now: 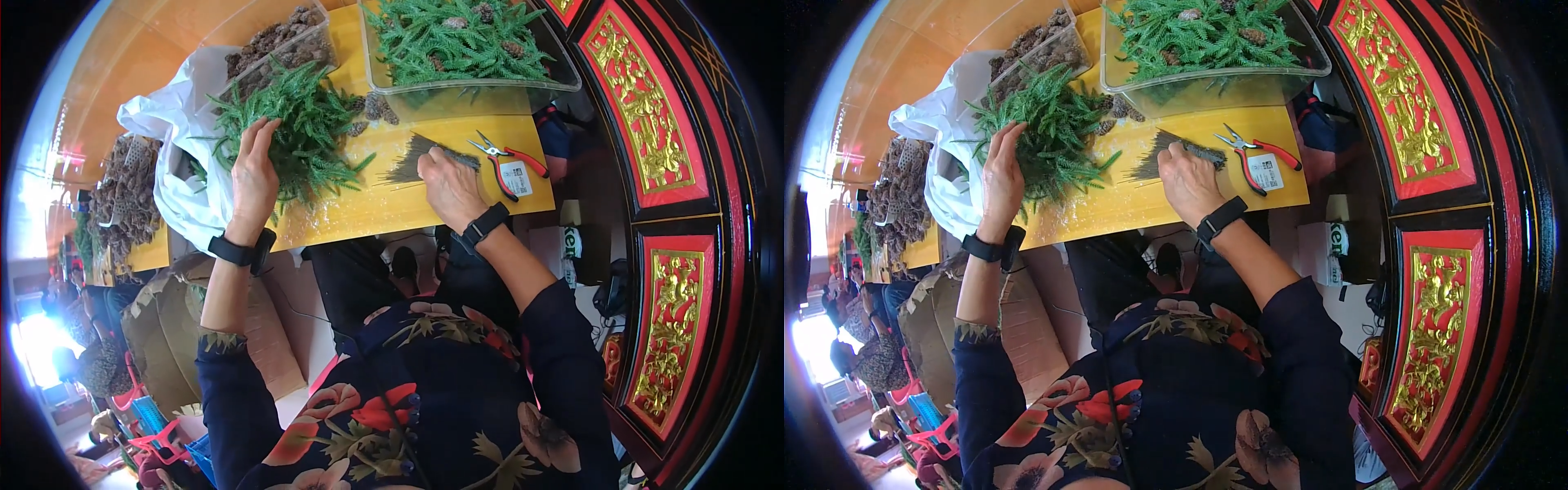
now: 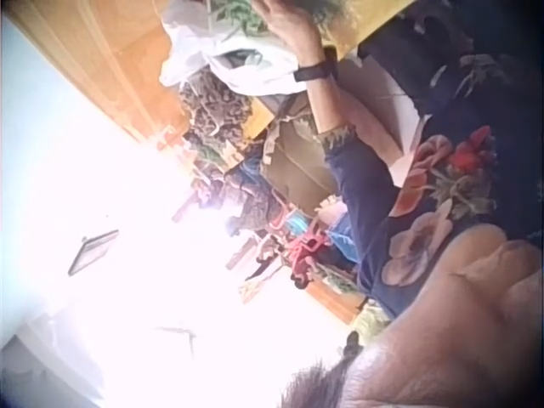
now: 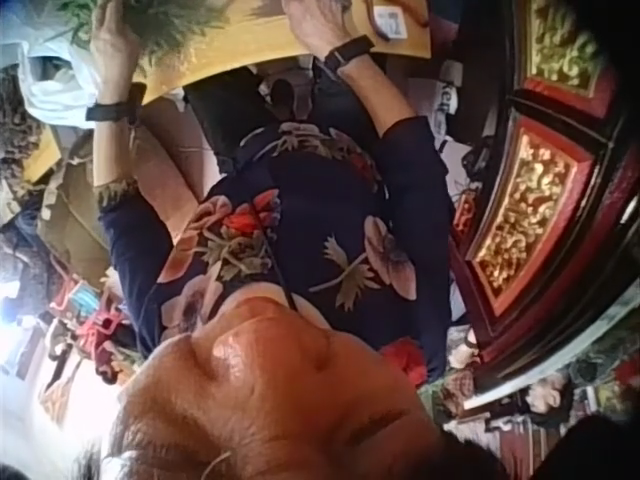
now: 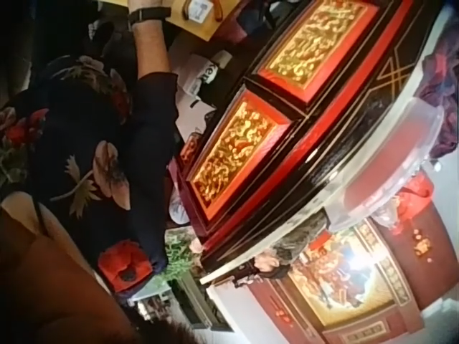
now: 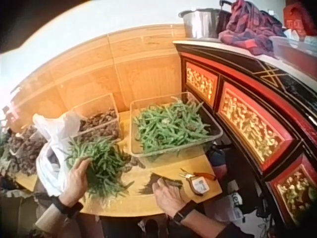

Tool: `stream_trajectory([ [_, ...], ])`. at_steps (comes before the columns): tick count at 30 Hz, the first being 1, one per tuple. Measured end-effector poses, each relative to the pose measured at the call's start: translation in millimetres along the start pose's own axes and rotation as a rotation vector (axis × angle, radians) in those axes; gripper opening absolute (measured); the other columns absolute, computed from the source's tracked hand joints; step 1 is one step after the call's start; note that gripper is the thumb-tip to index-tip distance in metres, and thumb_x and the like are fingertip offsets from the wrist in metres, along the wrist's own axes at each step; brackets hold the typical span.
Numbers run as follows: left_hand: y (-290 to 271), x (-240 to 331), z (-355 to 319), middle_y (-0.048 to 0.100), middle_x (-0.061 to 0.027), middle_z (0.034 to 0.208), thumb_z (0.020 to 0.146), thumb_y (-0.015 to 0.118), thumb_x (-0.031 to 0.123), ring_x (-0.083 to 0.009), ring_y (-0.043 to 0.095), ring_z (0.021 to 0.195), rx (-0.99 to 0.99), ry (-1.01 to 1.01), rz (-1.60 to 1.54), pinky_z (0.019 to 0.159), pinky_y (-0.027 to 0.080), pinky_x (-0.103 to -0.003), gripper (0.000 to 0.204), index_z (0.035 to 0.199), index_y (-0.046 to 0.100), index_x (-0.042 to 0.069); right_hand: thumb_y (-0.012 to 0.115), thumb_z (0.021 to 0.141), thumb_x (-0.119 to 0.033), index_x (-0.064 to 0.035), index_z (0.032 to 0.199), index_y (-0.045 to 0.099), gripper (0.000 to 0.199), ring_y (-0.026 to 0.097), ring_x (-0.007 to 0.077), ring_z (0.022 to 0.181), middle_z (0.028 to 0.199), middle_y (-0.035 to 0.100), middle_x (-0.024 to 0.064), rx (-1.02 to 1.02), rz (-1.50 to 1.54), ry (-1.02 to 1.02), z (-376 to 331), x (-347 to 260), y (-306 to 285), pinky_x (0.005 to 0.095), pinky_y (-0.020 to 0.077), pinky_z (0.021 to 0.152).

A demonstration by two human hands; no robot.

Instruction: Trimming and sorting green plant branches and nuts at a production workstation.

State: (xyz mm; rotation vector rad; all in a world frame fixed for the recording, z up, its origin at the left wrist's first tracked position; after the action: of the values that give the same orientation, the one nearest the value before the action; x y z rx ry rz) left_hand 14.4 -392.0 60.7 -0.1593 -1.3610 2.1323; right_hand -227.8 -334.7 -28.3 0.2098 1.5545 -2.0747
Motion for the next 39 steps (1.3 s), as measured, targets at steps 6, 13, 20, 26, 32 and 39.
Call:
stream_trajectory([
  [6, 4.0, -5.1, -6.4, 0.050, -0.0169, 0.127, 0.075, 0.044, -0.014, -0.0374, 0.055, 0.108, -0.062, -0.062, 0.030, 0.088, 0.048, -0.041, 0.056, 0.126, 0.050, 0.009, 0.049, 0.078, -0.003, -0.0007, 0.075, 0.050, 0.004, 0.059, 0.0370, 0.074, 0.080, 0.052, 0.0174, -0.018, -0.015, -0.037, -0.9, -1.8, -0.8, 0.0464, 0.0474, 0.062],
  [13, -11.4, 14.8, -5.7, 0.053, -0.0140, 0.123, 0.074, 0.049, -0.009, -0.0315, 0.054, 0.107, 0.057, 0.027, 0.253, 0.090, 0.047, -0.039, 0.053, 0.124, 0.051, 0.007, 0.049, 0.079, -0.003, -0.0016, 0.075, 0.050, 0.004, 0.059, 0.0370, 0.073, 0.078, 0.052, 0.0165, 0.007, 0.023, -0.039, 0.5, -1.4, -3.7, 0.0461, 0.0464, 0.061],
  [20, 14.7, 55.5, -2.4, 0.060, -0.0107, 0.100, 0.077, 0.054, -0.003, -0.0297, 0.061, 0.087, -0.057, 0.085, -0.034, 0.072, 0.052, -0.038, 0.035, 0.110, 0.058, 0.006, 0.051, 0.079, -0.005, -0.0033, 0.076, 0.051, 0.004, 0.059, 0.0360, 0.073, 0.077, 0.053, 0.0147, 0.012, 0.044, -0.020, -2.1, 2.9, -2.7, 0.0454, 0.0460, 0.060],
  [26, 99.8, 75.3, 16.2, 0.059, -0.0145, 0.106, 0.081, 0.056, 0.003, -0.0358, 0.063, 0.079, -0.230, 0.057, -0.045, 0.066, 0.052, -0.044, 0.027, 0.108, 0.056, 0.005, 0.053, 0.079, -0.006, -0.0054, 0.079, 0.054, 0.002, 0.059, 0.0356, 0.073, 0.076, 0.054, 0.0134, 0.036, 0.072, -0.047, -5.3, 5.6, -7.6, 0.0437, 0.0464, 0.061],
  [32, 142.3, 61.9, 26.6, 0.057, -0.0158, 0.101, 0.079, 0.057, 0.003, -0.0362, 0.063, 0.078, -0.366, -0.005, 0.167, 0.066, 0.052, -0.044, 0.019, 0.097, 0.054, 0.004, 0.056, 0.082, -0.006, -0.0053, 0.085, 0.055, 0.003, 0.060, 0.0346, 0.072, 0.077, 0.059, 0.0134, 0.140, 0.198, -0.037, -5.3, -1.9, -19.9, 0.0407, 0.0474, 0.061],
  [39, 144.3, 46.6, 29.5, 0.055, -0.0147, 0.098, 0.077, 0.061, 0.007, -0.0364, 0.063, 0.075, -0.275, -0.075, 0.296, 0.065, 0.052, -0.044, 0.016, 0.091, 0.053, 0.005, 0.055, 0.088, -0.001, -0.0024, 0.092, 0.054, 0.004, 0.063, 0.0212, 0.065, 0.075, 0.063, 0.0096, 0.232, 0.578, 0.135, -9.4, 8.3, -20.1, 0.0300, 0.0491, 0.059],
])
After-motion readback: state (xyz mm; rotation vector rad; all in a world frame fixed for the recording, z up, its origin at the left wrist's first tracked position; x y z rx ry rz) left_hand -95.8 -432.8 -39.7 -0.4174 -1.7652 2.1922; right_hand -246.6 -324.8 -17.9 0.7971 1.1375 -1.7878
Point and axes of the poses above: each hand's wrist, its own z-axis towards the middle knuckle, its own y-axis out of the palm, x = y × z, the point moved 7 cm from there along z, towards the middle knuckle
